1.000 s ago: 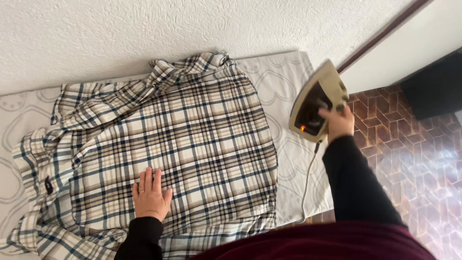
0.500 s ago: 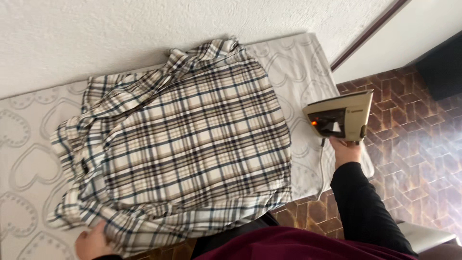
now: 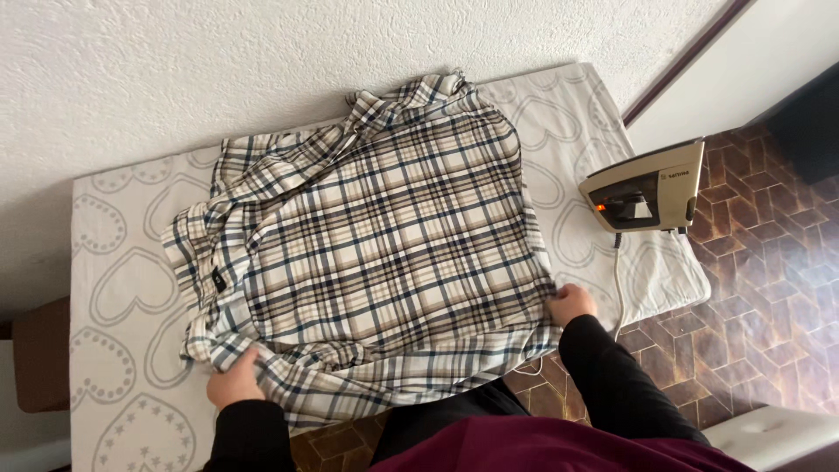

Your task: The person irons a plaid shirt on an ironing board, smoothing out sections of the fabric by hand and moving the iron across them before folding the garment.

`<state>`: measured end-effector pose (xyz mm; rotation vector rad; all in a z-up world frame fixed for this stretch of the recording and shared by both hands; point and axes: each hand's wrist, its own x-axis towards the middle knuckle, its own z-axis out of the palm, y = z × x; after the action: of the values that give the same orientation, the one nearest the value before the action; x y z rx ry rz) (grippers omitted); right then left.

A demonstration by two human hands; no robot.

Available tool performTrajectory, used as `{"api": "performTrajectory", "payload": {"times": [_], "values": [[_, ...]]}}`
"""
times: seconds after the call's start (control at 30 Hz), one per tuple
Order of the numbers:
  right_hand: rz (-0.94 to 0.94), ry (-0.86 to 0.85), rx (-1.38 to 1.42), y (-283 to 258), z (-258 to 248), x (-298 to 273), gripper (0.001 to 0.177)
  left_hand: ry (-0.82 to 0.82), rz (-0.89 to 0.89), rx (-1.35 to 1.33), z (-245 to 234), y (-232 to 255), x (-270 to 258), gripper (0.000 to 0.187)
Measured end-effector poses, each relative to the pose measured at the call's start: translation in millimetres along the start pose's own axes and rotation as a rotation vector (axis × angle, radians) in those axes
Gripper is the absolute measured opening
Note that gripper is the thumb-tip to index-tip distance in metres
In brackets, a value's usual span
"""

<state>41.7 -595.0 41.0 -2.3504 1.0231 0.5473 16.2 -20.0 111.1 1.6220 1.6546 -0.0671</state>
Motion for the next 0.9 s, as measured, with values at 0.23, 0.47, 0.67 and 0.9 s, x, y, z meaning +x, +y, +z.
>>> {"api": "performTrajectory", "payload": {"times": [0.23, 0.47, 0.67, 0.9], "values": [[0.054, -0.156, 0.841, 29.2, -12.5, 13.6, 0.016, -0.202, 0.863, 0.800, -4.2, -82.9, 153.3, 0.086], [0.075, -0.359, 1.052, 78.5, -59.3, 5.9, 0.013, -0.276, 0.768, 0.493, -88.9, -96.3, 45.0, 0.075], [0.028, -0.392, 0.917, 156.2, -73.7, -13.4, 0.010, -0.034, -0.337, -0.200, -73.7, -128.8, 39.9, 0.040], [0.090, -0.295, 0.566, 223.0, -58.0, -26.6, 0.020, 0.182, -0.172, 0.615, -29.6, -245.1, 82.1, 0.071]]}}
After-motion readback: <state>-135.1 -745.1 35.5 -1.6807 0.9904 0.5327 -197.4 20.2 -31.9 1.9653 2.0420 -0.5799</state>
